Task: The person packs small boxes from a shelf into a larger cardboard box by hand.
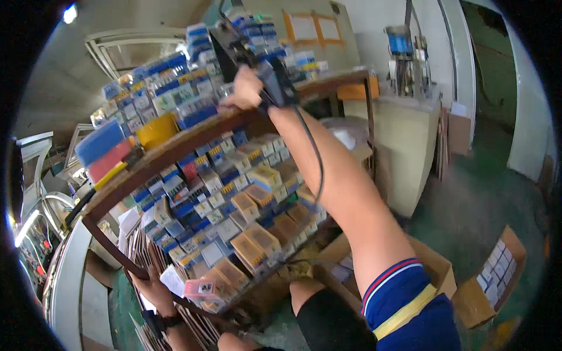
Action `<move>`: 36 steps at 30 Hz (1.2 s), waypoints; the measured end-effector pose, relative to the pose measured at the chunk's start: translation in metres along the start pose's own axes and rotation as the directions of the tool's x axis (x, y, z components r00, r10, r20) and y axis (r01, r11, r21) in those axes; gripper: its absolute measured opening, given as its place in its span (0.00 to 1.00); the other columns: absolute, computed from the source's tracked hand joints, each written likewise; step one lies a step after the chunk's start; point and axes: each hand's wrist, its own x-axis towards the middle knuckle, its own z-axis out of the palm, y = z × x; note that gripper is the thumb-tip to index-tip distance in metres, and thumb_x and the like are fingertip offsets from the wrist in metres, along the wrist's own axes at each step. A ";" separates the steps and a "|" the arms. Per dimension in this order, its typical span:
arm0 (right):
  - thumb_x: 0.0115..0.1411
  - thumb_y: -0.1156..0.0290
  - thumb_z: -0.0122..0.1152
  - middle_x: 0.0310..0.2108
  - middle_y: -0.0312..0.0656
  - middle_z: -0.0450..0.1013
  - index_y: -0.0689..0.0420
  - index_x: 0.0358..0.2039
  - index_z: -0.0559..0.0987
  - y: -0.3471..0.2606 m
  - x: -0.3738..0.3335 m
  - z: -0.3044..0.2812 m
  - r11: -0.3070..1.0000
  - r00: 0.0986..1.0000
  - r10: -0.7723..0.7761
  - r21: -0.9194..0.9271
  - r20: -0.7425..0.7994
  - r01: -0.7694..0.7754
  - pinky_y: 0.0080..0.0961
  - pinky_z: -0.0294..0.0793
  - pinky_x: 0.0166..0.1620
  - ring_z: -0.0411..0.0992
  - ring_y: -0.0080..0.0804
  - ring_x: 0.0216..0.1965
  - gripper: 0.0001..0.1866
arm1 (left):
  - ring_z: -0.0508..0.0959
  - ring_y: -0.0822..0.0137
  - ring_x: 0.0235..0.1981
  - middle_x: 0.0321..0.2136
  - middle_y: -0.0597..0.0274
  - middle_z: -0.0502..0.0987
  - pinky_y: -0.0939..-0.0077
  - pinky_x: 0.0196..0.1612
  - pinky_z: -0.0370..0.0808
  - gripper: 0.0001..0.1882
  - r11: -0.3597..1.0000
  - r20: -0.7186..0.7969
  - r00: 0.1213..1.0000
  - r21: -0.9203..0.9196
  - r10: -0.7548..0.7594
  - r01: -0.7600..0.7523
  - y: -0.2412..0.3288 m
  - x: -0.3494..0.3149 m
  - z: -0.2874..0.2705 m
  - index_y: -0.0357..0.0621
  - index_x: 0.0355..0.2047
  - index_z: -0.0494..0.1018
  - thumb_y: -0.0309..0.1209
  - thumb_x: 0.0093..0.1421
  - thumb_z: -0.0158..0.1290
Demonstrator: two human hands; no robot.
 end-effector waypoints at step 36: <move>0.58 0.62 0.68 0.46 0.54 0.71 0.62 0.53 0.72 0.204 -0.878 0.448 0.556 0.498 0.801 -0.108 0.333 -0.824 0.41 0.73 0.48 0.72 0.46 0.45 0.27 | 0.79 0.50 0.30 0.27 0.56 0.79 0.50 0.32 0.73 0.22 0.215 0.463 0.684 0.718 0.563 -0.662 -0.054 0.091 -0.086 0.40 0.30 0.78 0.46 0.68 0.47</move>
